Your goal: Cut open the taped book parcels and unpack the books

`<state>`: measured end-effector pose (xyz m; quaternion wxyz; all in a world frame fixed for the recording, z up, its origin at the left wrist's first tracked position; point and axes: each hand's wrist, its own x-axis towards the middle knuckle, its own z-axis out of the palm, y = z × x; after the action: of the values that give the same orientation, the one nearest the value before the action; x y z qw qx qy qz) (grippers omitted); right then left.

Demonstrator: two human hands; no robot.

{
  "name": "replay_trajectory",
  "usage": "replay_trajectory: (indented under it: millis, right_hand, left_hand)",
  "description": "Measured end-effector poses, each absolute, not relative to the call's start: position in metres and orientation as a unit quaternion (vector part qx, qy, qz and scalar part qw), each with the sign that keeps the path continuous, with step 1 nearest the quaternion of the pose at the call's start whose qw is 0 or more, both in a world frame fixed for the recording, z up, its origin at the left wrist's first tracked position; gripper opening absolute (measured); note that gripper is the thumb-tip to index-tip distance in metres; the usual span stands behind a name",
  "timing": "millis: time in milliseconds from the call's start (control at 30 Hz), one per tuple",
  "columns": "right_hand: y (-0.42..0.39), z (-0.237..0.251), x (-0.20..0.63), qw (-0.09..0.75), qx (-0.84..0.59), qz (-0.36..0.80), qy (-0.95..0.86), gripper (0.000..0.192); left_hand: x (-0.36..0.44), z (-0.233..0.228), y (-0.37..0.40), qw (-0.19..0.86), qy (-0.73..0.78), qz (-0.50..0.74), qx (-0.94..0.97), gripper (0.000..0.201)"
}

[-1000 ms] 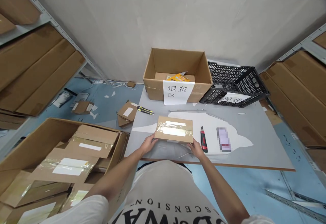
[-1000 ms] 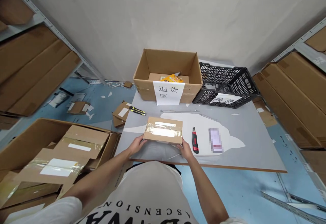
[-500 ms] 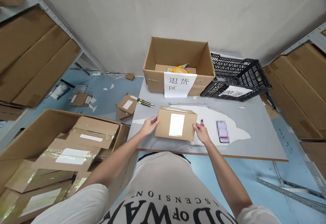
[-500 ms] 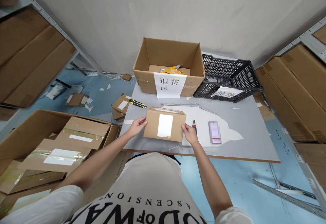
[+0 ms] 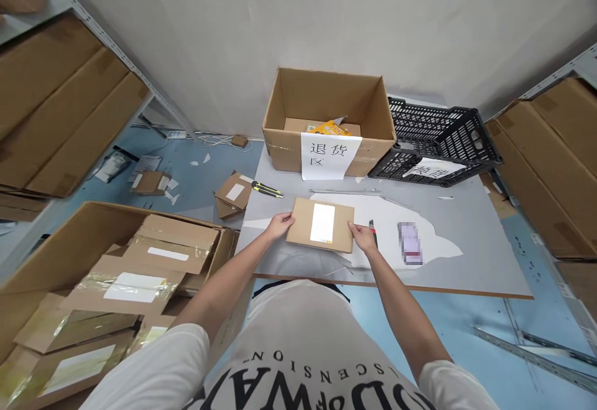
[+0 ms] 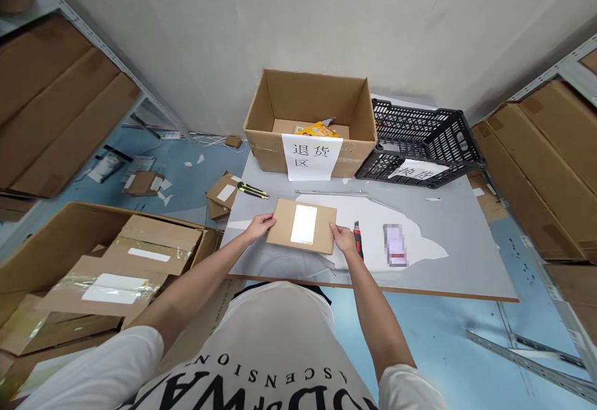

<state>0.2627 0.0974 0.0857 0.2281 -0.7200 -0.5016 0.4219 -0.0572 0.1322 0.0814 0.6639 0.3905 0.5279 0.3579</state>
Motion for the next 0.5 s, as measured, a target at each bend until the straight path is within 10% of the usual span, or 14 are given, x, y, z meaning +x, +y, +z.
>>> replay_trajectory:
  millis: [500]
  right_hand:
    - [0.052,0.054,0.276,0.354,-0.681,0.491,-0.412,0.057]
  left_hand:
    - [-0.085,0.054,0.106,0.625,0.572,0.352,0.397,0.056]
